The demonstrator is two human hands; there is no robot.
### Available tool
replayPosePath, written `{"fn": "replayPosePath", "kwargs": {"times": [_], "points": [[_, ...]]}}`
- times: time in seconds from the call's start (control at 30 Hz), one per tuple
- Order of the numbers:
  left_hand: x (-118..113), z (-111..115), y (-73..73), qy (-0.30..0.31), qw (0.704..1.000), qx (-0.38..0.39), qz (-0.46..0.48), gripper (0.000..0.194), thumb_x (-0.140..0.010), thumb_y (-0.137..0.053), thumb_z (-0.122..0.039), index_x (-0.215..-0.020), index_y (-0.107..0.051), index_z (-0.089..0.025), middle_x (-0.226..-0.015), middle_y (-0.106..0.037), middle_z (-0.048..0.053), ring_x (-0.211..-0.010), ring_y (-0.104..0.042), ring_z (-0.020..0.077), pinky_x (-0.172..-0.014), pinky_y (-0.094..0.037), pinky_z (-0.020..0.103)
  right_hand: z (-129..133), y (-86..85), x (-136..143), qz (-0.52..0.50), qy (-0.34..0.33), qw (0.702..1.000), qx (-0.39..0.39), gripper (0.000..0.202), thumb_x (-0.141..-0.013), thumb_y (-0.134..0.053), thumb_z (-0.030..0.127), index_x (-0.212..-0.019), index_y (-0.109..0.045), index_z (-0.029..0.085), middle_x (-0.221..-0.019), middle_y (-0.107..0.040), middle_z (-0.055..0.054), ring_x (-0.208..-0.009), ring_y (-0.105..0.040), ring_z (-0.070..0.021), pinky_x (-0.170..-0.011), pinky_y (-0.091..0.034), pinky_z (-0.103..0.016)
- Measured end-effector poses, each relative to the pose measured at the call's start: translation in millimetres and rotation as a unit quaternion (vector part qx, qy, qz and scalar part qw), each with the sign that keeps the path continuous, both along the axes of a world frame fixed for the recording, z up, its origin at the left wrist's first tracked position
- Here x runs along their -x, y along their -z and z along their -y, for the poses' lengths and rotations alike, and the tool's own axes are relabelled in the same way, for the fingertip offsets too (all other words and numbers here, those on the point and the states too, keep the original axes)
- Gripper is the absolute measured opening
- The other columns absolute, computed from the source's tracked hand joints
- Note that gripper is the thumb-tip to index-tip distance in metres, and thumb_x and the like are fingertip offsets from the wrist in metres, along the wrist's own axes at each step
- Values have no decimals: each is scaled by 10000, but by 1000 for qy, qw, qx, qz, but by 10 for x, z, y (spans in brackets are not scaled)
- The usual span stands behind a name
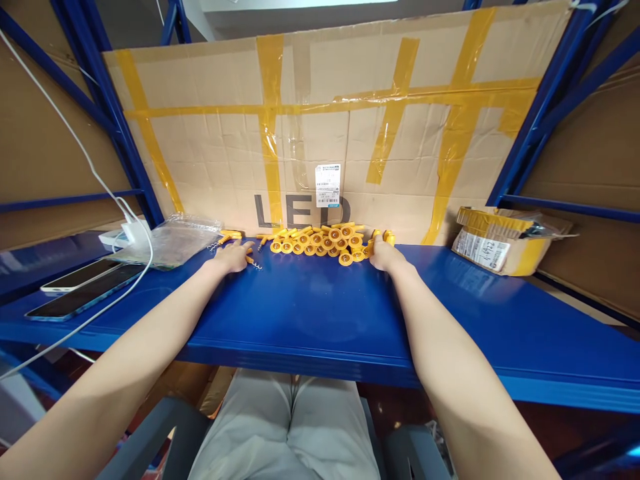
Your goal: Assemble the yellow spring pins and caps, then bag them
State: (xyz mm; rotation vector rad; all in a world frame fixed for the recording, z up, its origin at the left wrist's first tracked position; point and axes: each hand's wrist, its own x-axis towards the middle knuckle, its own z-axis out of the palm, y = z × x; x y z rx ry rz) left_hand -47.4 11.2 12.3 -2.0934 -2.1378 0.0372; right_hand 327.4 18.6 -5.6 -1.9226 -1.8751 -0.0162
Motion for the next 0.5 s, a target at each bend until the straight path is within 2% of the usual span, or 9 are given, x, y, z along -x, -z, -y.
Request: {"fn": "replayPosePath", "kwargs": {"times": [0.03, 0.1, 0.17, 0.23, 0.3, 0.37, 0.43, 0.5], "points": [[43, -29, 13, 10, 1000, 13, 13, 710, -764, -512, -123, -1441, -357, -272, -1451, -428, 135, -1281, -453, 316, -990, -409, 455, 35, -39, 23, -1, 28, 1000, 3, 529, -755, -601, 164, -1247, -424, 84, -1100, -630, -227, -970, -634, -310, -811, -489, -387], [103, -68, 24, 55, 997, 33, 31, 642, -728, -515, -97, -1347, -499, -267, -1346, -550, 109, -1216, -522, 287, -956, -441, 375, 107, -127, 76, -17, 67, 998, -10, 445, -790, -561, 173, -1209, -439, 91, -1076, -640, -212, -964, -636, -299, -801, -489, -376], [113, -69, 13, 88, 995, 24, 44, 520, -692, -522, -95, -1183, -630, -228, -1234, -630, 101, -1143, -575, 275, -905, -462, 316, 168, -212, 142, -38, 70, 995, -61, 350, -806, -536, 173, -1147, -477, 116, -1048, -647, -186, -954, -638, -282, -799, -487, -360], [69, -28, -14, 107, 992, 13, 67, 398, -678, -533, -129, -1045, -673, -197, -1106, -683, 99, -1043, -623, 267, -821, -482, 284, 211, -279, 222, -43, 50, 991, -118, 299, -798, -545, 185, -1090, -508, 139, -1050, -646, -171, -963, -628, -277, -803, -483, -354], [-13, 44, -42, 134, 984, 31, 114, 321, -683, -548, -202, -984, -659, -188, -941, -711, 74, -897, -660, 244, -711, -487, 264, 245, -320, 324, -33, 14, 986, -164, 287, -779, -559, 191, -1062, -529, 149, -1056, -648, -160, -972, -616, -280, -808, -480, -359], [-107, 126, -63, 175, 965, 62, 186, 284, -683, -542, -254, -943, -638, -194, -771, -698, 24, -765, -662, 205, -635, -472, 240, 281, -333, 446, -21, -37, 983, -178, 292, -766, -567, 177, -1057, -551, 156, -1057, -656, -142, -977, -611, -275, -821, -475, -358], [-193, 199, -77, 208, 948, 88, 227, 253, -664, -542, -279, -888, -623, -194, -674, -668, -8, -701, -648, 186, -600, -456, 229, 327, -322, 580, -7, -111, 983, -145, 292, -760, -587, 159, -1052, -577, 162, -1071, -661, -123, -981, -612, -259, -840, -466, -344], [-256, 248, -83, 224, 941, 90, 239, 248, -646, -539, -287, -861, -618, -192, -633, -653, -18, -677, -637, 184, -584, -445, 231, 375, -289, 709, 18, -194, 978, -73, 280, -752, -612, 144, -1031, -606, 173, -1079, -666, -100, -967, -619, -238, -836, -462, -319]]}}
